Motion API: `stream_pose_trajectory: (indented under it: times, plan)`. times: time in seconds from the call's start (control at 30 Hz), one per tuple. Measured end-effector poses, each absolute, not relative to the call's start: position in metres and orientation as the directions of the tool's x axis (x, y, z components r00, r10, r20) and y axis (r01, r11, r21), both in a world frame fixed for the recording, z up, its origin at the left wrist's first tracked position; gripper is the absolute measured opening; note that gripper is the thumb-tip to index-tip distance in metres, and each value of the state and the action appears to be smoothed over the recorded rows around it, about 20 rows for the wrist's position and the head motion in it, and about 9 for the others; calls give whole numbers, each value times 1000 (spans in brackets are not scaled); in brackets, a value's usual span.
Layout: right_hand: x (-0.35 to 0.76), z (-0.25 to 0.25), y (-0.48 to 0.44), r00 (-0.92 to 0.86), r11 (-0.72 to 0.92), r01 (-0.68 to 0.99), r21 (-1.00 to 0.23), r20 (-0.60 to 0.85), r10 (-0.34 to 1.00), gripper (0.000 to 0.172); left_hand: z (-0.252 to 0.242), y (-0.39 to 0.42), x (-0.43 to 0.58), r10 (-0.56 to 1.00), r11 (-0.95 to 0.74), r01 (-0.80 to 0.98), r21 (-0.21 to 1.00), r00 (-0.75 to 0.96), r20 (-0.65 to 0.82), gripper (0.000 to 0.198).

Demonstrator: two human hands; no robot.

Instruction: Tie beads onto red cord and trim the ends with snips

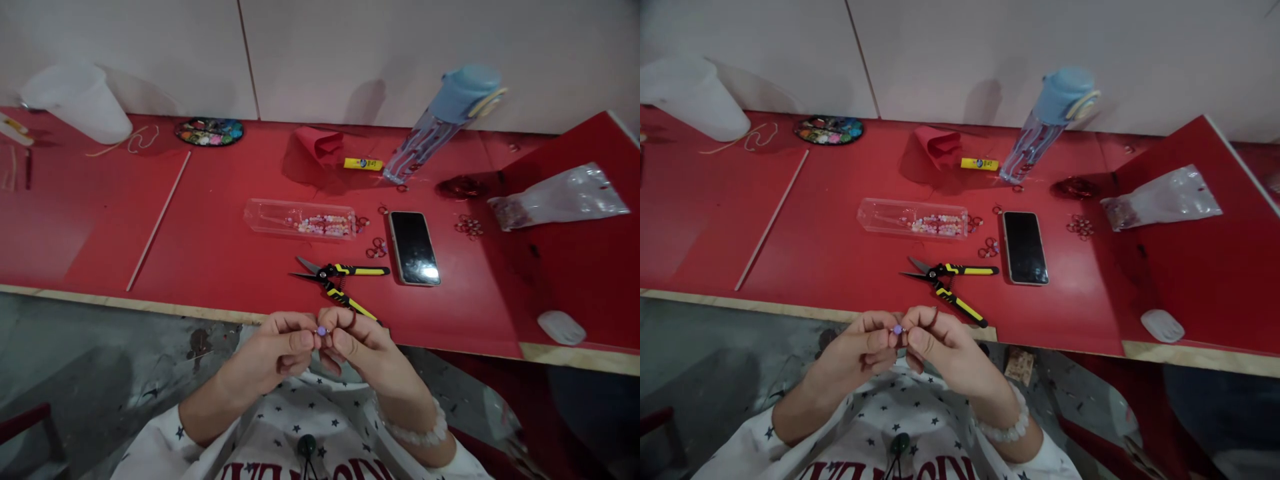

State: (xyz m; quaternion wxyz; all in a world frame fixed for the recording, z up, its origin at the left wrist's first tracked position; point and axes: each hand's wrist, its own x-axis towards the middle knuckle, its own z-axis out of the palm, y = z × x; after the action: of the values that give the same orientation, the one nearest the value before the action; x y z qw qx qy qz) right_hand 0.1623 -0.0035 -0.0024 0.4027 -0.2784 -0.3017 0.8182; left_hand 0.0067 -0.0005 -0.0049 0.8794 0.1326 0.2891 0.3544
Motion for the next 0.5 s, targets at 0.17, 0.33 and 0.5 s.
stream_pose_trajectory:
  times: [0.17, 0.33, 0.5]
  plan:
    - [162, -4, 2, -528, -549, -524, -651, -257, 809, 24, -10, 2, 5, 666, 745, -522, 415, 620, -415, 28]
    - [162, -6, 6, -477, -519, -513, -684, -275, 835, 26, -12, 7, 9, 681, 731, -519, 444, 595, -426, 33]
    - [164, -13, 8, -472, -478, -479, -736, -243, 848, 30, -18, 10, 16, 682, 724, -458, 516, 590, -432, 39]
